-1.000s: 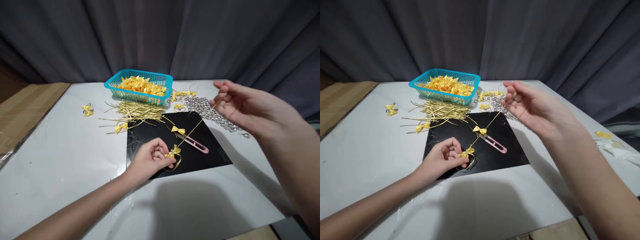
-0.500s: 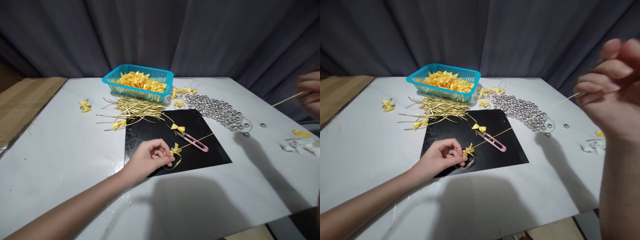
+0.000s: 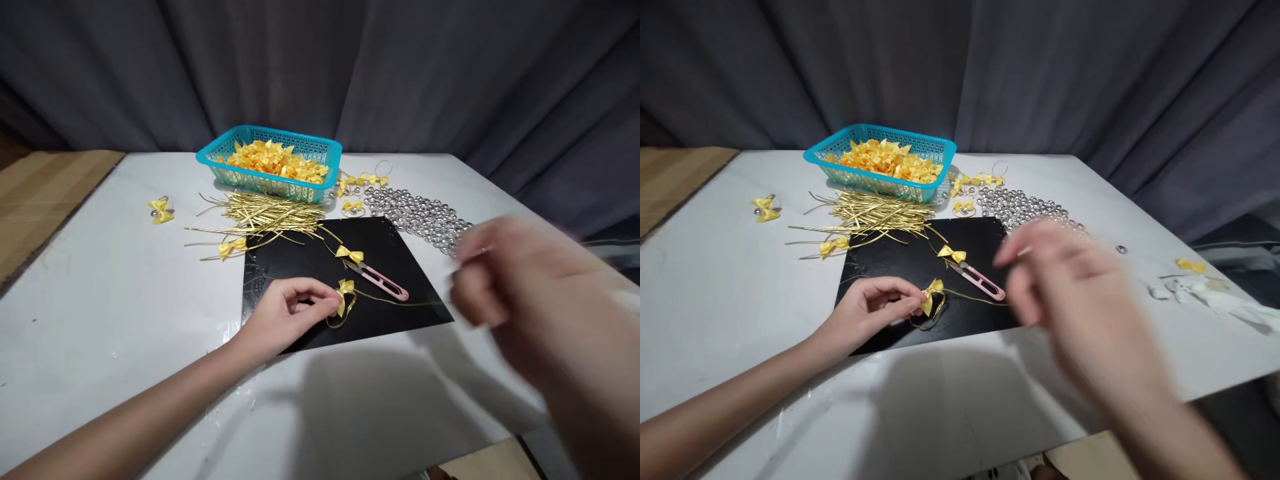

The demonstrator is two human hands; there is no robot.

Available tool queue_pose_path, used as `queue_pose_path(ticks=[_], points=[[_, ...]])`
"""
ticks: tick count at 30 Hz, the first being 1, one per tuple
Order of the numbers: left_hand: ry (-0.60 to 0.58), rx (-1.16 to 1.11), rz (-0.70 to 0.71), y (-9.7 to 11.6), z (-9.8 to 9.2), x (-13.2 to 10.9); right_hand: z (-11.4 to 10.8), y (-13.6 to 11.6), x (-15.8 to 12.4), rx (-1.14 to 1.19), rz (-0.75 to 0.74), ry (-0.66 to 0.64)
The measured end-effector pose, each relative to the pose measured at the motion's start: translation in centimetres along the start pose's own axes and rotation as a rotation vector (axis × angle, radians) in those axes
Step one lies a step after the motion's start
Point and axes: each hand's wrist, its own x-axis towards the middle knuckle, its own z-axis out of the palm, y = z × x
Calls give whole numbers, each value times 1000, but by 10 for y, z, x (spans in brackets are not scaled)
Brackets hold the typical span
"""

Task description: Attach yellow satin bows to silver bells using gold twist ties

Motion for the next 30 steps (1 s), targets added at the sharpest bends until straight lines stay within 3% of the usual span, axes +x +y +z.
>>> queue_pose_path(ticks=[4,7,13,19,25,30], points=[[-28,-77,32,0,-2,0,64,2,-5,169,151,-244],[-93,-116,9,0,-3,0,80,6,-4,200,221,-196],[-107,-164,11,3,-6,0,77,12,-2,150,216,-254],[-112,-279,-105,-1,-6,5,73,20,0,-102,1,-193],[-108,-414,-314,1,-3,-2,64,22,-1,-253,-158,-239],[-104,-426,-325,3,-1,-5,66,23,-3,-277,-220,-229]])
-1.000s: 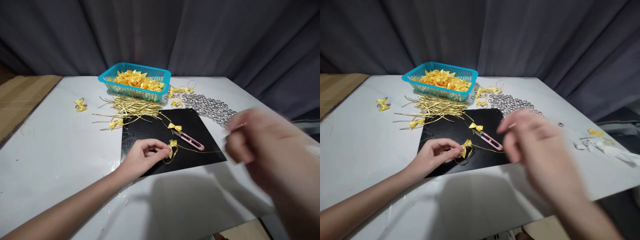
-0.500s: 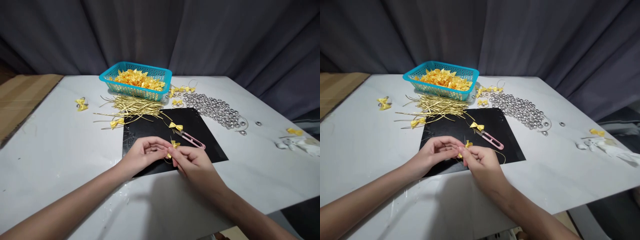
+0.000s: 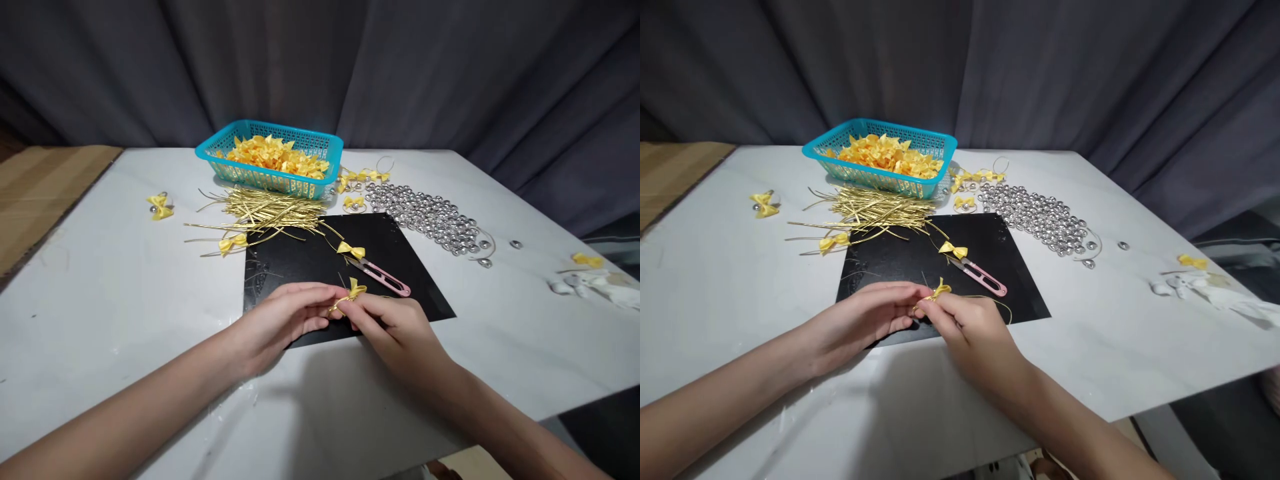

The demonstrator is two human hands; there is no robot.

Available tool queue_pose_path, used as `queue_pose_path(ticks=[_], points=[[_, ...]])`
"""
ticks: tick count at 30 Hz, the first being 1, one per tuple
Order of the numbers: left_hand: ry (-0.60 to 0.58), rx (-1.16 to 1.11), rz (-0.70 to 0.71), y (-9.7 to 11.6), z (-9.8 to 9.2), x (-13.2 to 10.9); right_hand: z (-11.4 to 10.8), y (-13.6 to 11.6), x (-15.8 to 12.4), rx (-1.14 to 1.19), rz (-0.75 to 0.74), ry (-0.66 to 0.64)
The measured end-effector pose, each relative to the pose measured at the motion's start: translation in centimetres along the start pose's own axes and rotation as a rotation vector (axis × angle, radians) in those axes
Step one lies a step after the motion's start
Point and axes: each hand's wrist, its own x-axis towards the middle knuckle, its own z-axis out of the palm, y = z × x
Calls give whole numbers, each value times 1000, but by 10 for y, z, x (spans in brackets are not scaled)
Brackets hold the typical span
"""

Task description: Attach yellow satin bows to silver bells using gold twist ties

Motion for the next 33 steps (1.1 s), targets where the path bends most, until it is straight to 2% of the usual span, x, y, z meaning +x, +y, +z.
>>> queue_pose_path(ticks=[8,13,17,20,23,28,33], points=[[25,52,2,-1,3,-1,2,-2,-6,-32,-106,23],[104,106,82,-1,9,-4,5,1,-7,-5,-111,-6],[138,241,209,-3,13,-4,6,1,-6,107,-51,-71],[135,255,260,-6,12,-3,5,-1,-6,201,48,-116],[114,242,267,-9,10,-2,4,-4,-6,271,132,-131],[112,235,290,-12,9,-2,6,-6,-5,318,177,-88],[133,112,205,-12,9,-1,7,-7,-4,338,197,-42]])
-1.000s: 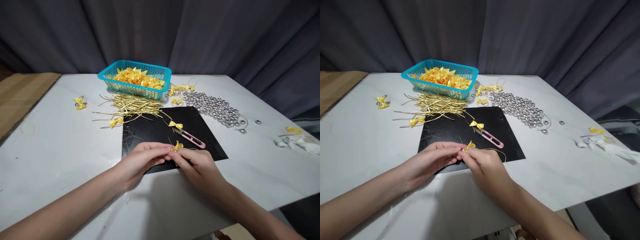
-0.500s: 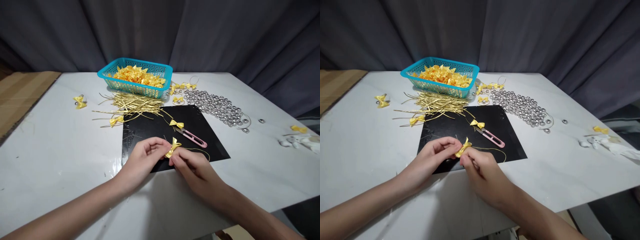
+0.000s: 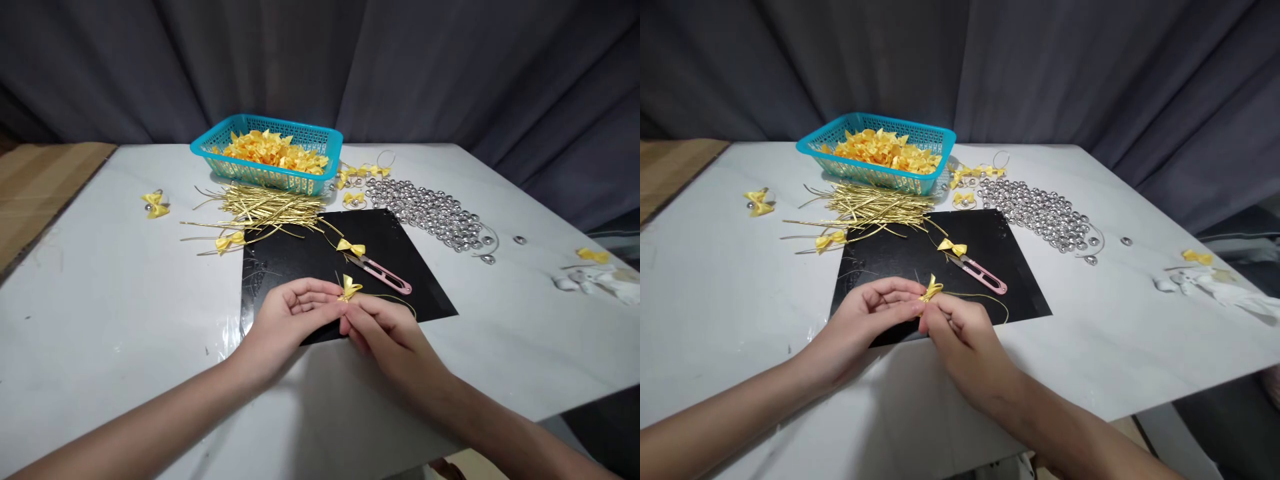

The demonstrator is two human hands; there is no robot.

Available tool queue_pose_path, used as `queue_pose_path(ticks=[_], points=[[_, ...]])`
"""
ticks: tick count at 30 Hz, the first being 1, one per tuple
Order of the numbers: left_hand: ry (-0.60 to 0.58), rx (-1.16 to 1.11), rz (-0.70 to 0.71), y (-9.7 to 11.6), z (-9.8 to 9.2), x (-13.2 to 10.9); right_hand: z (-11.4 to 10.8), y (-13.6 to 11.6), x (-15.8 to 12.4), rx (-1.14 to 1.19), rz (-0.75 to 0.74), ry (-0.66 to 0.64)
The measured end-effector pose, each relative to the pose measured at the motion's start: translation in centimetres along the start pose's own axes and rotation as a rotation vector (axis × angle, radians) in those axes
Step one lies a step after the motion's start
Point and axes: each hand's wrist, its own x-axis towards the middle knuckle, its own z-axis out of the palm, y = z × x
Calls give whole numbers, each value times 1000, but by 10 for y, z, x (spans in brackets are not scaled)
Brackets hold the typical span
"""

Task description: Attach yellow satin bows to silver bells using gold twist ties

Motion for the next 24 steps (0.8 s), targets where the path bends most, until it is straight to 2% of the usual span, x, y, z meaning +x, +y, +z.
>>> queue_pose_path(ticks=[6,11,20,24], points=[[-26,-88,-88,0,0,-1,-2,-1,0,30,37,16],[-29,-98,-109,1,0,0,-3,-3,1,29,38,30],[-1,24,-75,2,2,-2,-1,-2,-1,-1,37,21],[-19,67,-17,-1,2,-3,-1,0,-1,-11,39,-9]])
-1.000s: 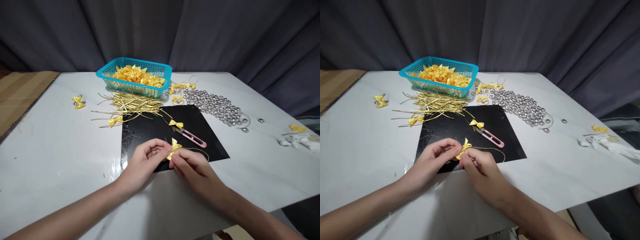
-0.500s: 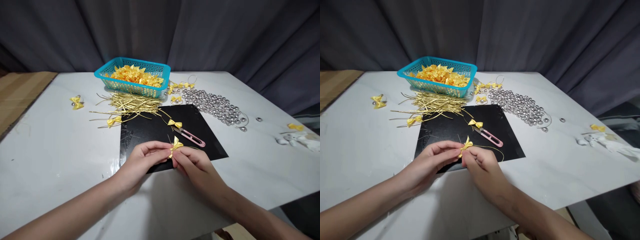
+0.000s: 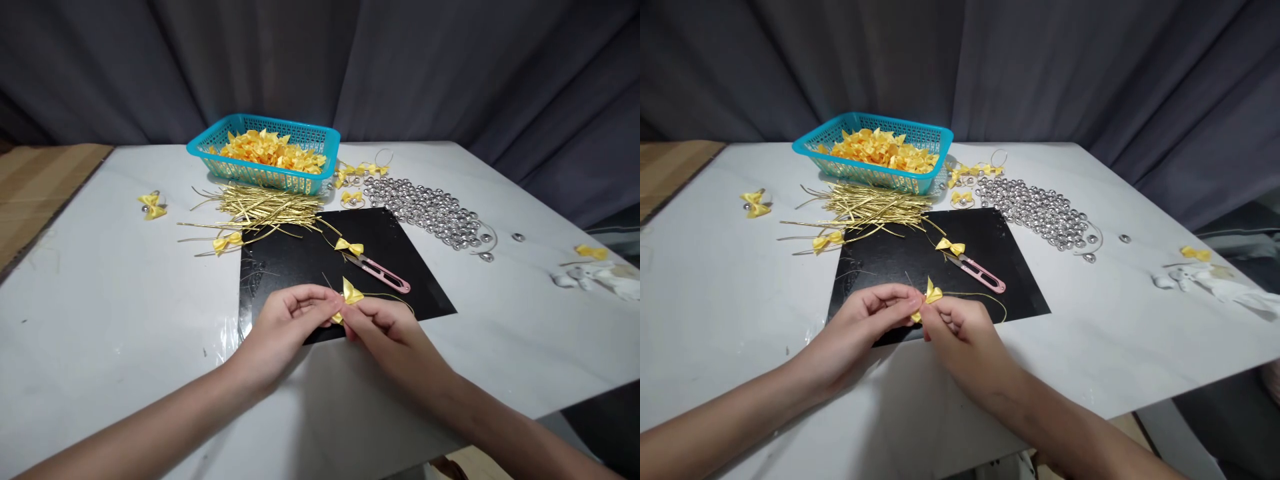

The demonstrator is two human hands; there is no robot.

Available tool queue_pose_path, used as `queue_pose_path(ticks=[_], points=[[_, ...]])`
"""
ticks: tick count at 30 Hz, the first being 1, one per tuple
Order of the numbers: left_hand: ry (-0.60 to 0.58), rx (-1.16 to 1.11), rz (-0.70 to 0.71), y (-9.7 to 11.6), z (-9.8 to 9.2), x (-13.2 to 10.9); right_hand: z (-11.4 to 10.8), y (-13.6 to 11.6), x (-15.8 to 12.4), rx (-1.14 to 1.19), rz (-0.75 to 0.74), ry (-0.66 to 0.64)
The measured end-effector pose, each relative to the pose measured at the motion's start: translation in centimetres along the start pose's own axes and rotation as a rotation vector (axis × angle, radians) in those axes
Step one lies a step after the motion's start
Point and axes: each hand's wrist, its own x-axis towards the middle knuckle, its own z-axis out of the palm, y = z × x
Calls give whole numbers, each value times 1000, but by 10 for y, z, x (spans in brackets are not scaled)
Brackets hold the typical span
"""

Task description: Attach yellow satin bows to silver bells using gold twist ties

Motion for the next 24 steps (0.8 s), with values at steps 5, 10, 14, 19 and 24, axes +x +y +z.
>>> queue_pose_path(ticks=[5,10,14,19,24], points=[[48,154,97,2,0,1,-22,-5,-1,-129,-83,-79],[-8,251,74,2,-1,3,-62,-19,-4,-516,-457,-78],[-138,236,-46,-1,-1,2,-72,-31,6,-658,-708,-103],[-219,274,-92,-3,-4,0,-57,-35,31,-646,-751,-214],[-168,265,-39,-1,-4,1,-52,-23,46,-623,-700,-179]])
